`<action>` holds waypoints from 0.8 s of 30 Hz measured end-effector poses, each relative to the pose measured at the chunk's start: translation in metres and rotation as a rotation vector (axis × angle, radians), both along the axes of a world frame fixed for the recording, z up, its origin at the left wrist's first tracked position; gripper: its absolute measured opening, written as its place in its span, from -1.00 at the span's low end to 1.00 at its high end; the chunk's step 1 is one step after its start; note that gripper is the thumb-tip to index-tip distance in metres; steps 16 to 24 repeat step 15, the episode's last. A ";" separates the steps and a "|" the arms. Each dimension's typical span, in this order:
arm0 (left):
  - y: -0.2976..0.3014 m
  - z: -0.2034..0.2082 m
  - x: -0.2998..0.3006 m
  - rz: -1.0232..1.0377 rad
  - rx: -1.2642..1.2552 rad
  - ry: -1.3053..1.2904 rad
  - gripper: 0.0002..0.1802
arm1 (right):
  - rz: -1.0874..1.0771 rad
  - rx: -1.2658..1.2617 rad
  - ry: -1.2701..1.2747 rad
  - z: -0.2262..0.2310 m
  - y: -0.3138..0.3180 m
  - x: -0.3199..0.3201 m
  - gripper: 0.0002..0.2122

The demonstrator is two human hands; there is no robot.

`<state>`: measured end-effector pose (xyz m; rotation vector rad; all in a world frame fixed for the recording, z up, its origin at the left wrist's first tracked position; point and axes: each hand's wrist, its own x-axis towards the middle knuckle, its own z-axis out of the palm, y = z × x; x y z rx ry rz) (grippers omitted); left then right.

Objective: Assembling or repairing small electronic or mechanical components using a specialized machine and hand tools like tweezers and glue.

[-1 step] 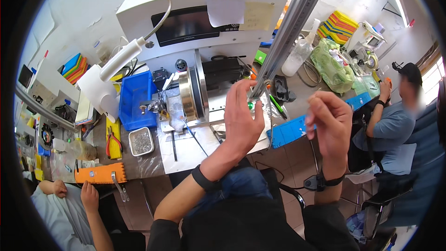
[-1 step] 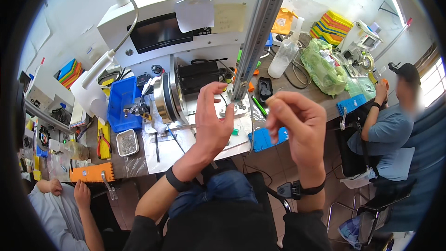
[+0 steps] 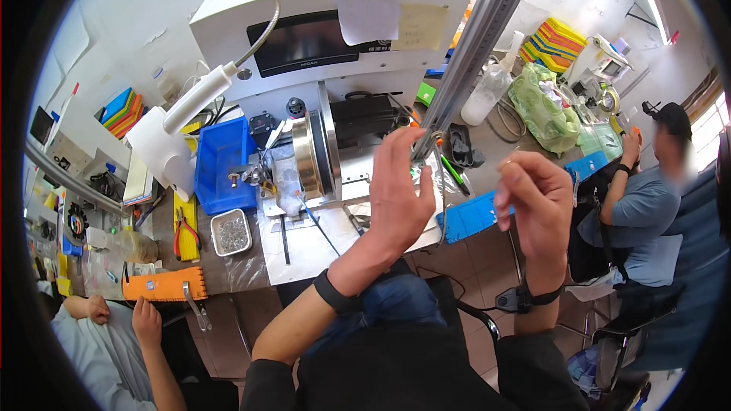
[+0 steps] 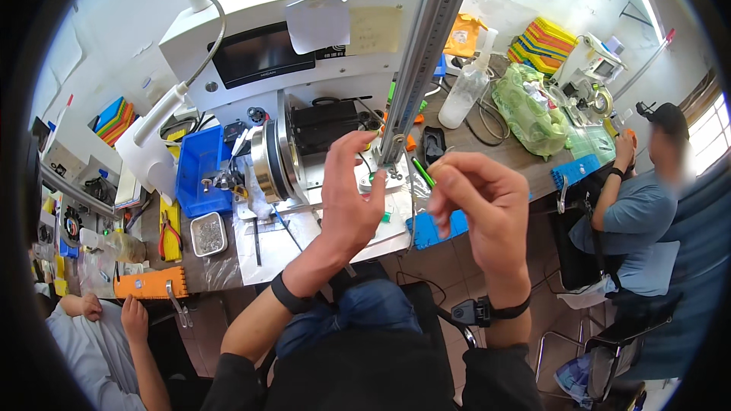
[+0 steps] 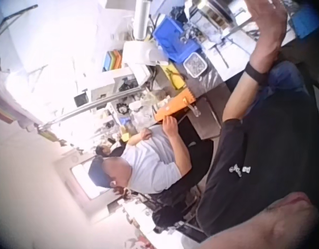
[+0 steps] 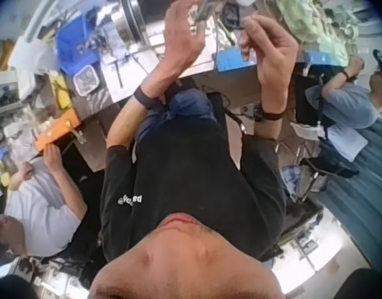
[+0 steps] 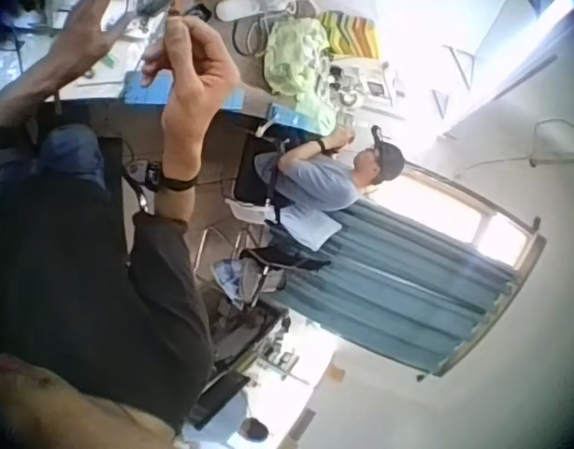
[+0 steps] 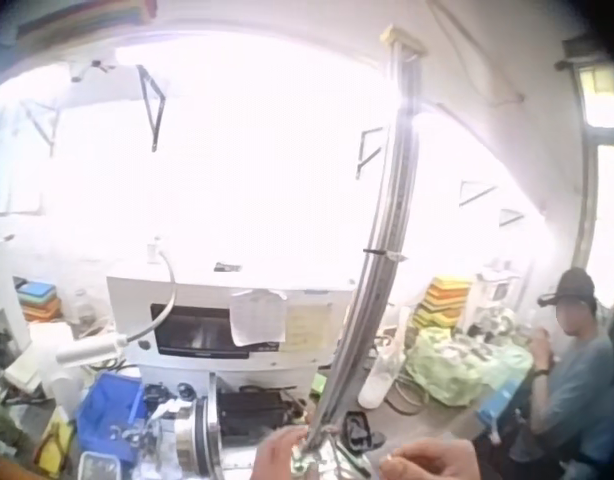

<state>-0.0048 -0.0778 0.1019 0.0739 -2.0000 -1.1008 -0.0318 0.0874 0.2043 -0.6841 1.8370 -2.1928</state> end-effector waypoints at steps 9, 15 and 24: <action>0.031 -0.045 -0.014 -0.570 0.250 -0.340 -0.44 | 0.033 0.086 0.004 -0.004 -0.003 -0.001 -0.85; 0.036 -0.026 -0.007 -1.174 0.351 -0.736 -0.35 | -0.133 -0.102 0.104 0.005 0.021 -0.022 -0.81; 0.036 -0.026 -0.007 -1.174 0.351 -0.736 -0.35 | -0.133 -0.102 0.104 0.005 0.021 -0.022 -0.81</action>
